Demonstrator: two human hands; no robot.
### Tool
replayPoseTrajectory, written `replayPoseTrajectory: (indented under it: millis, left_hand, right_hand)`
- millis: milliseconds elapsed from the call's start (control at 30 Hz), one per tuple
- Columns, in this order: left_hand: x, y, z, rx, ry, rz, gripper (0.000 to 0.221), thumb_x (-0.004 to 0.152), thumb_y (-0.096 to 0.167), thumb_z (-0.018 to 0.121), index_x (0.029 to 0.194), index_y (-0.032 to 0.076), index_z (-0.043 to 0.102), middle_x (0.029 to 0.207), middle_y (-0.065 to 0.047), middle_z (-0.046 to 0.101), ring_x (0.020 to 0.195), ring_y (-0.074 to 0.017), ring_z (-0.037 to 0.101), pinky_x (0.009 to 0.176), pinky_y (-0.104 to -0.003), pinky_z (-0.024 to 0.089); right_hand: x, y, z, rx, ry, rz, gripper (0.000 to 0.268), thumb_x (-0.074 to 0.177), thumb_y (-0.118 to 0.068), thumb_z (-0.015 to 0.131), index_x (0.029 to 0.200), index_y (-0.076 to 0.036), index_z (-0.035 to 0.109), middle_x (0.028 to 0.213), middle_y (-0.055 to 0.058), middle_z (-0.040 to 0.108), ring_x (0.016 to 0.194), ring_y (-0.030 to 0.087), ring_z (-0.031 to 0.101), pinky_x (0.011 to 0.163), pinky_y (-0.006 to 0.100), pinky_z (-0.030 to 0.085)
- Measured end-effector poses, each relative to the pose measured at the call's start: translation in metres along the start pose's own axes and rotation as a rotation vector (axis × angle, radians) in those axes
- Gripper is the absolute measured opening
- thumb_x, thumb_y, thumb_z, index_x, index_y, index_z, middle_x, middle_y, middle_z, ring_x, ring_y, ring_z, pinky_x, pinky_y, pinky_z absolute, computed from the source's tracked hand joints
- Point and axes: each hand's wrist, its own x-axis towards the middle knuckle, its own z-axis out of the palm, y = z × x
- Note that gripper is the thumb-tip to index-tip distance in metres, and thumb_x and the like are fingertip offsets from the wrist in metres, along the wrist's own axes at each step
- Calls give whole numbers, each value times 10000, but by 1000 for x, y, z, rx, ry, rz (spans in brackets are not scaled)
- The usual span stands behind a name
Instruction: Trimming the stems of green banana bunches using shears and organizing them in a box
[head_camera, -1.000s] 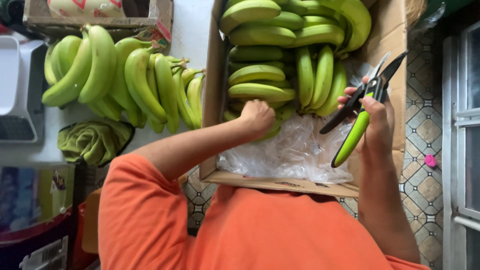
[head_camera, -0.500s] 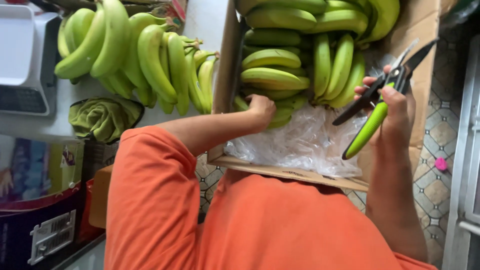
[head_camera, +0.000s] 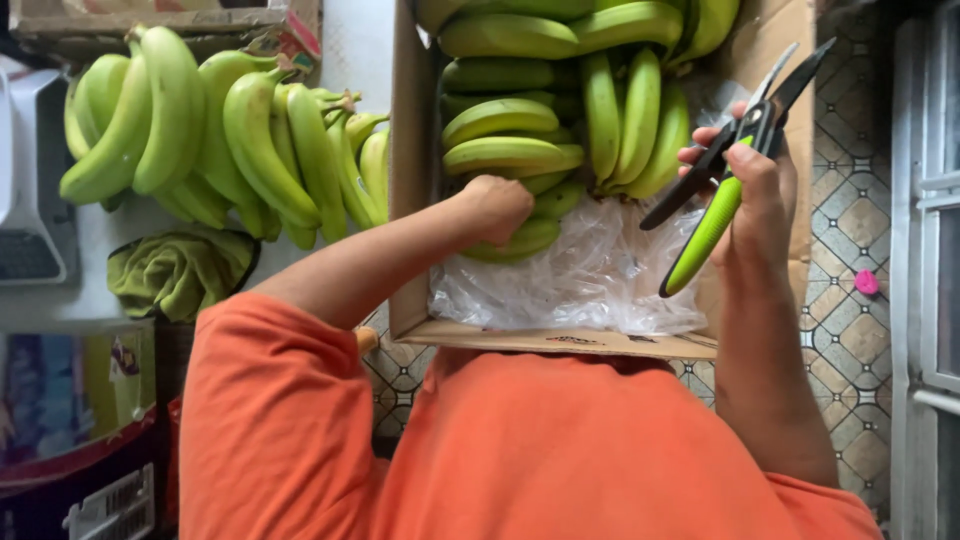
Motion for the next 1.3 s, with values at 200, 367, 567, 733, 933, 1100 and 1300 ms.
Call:
replayPoseTrajectory:
  millis: [200,367,567,733,933,1100,1300]
  left_hand:
    - [29,1,-56,-115,644,-57,173,752,265,716,855,126,721,716,-77,725,672,-319,757,566,-508,592]
    - [53,-44,-108,51,997,-292,210,775,33,516,948,61,633,848,-151,614,610,-320,595,500,-459,473]
    - [50,-142,-117,82,853,-368,889,600,582,931,1291,164,559,1193,-153,644,1084,-399,579,875,-555,436]
    - [34,-169,-111,13,727,-211,1197,483,594,986,1411,58,452,1267,-318,570,1182,-483,502,993,-549,388]
    - [57,-73,-115,151,638,-39,1244,676,497,970,1648,280,225,1601,-255,176,1478,-484,245,1095,-796,251]
    - [108,-10,-72,207,636,255,781,581,420,891,1283,190,637,1209,-191,585,1235,-376,524,1047,-718,373]
    - [99,-9,-77,117,525,117,495,760,347,787,1218,209,659,1250,-188,612,1165,-377,622,985,-584,413]
  right_hand:
    - [16,31,-20,-19,-26,-118,612,912,-390,675,1415,-93,493,1159,138,717,973,213,775,837,346,685]
    - [4,8,-5,43,18,-40,490,874,-272,620,1333,-116,545,1101,107,683,929,212,716,814,294,607]
    - [0,2,-3,14,22,-27,506,870,-285,614,1343,-122,537,1129,99,672,970,208,710,841,295,603]
    - [-1,0,-2,-23,-7,-38,475,905,-282,610,1345,-126,519,1137,84,666,987,197,704,878,287,606]
    - [5,3,-9,103,43,-27,582,849,-282,645,1383,-87,520,1145,123,675,968,217,716,851,306,619]
    - [6,3,-11,82,85,-37,548,865,-273,631,1369,-94,517,1124,115,684,939,195,720,848,301,614]
    - [4,0,-9,35,66,-50,535,884,-265,614,1375,-86,505,1145,115,668,959,191,712,857,306,616]
